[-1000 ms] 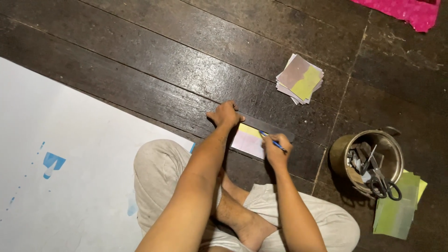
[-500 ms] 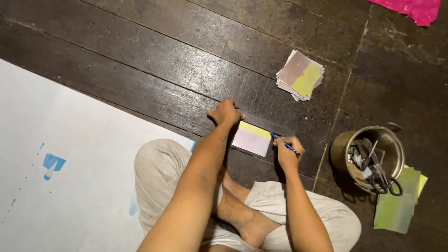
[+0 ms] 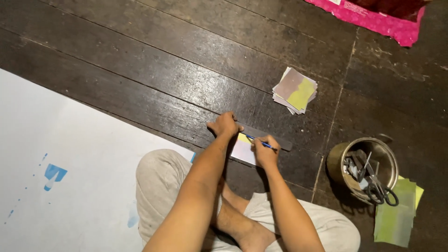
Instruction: Marking lines on small colored cards using a ruler and a pen while sitting on the floor.
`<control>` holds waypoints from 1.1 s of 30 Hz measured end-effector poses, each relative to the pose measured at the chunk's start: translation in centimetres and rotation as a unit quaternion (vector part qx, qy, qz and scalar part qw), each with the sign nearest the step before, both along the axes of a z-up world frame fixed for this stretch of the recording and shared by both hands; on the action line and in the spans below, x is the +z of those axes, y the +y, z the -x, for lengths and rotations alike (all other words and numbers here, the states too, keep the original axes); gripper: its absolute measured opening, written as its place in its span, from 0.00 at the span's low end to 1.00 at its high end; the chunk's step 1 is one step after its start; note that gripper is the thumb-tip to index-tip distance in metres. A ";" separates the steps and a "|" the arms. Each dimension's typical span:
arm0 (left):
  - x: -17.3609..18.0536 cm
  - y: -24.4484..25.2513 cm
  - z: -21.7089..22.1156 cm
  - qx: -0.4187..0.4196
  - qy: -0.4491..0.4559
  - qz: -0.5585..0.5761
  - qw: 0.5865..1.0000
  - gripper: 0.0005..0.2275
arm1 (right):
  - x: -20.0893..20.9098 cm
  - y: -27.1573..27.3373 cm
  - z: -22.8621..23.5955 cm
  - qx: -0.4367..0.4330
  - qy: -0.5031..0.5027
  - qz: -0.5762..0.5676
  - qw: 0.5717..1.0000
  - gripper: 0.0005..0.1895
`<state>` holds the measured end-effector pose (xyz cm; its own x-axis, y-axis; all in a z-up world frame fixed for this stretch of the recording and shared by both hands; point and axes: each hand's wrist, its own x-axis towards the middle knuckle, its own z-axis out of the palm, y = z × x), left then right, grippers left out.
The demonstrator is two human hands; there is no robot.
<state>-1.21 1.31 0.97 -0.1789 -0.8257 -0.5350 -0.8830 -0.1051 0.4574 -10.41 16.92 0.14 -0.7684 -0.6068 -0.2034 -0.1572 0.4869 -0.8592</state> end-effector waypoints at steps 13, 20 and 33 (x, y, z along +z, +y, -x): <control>-1.7 2.4 -2.2 -0.234 -0.017 0.092 0.968 0.31 | 6.0 11.1 8.6 -0.051 0.054 -0.050 0.996 0.16; -4.7 5.3 -0.9 -0.380 0.035 0.080 0.921 0.14 | 8.6 9.8 5.3 0.258 0.229 -0.293 0.892 0.35; 7.9 7.3 -1.6 -0.495 -0.055 0.109 0.860 0.29 | 1.6 14.2 10.4 0.030 0.291 -0.229 0.929 0.25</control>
<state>0.36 8.61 8.90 -0.8110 -0.3800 -0.4449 -0.5288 0.8013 0.2796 -20.86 31.15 1.69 -0.7961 -0.6051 -0.0116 -0.5691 0.7550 -0.3258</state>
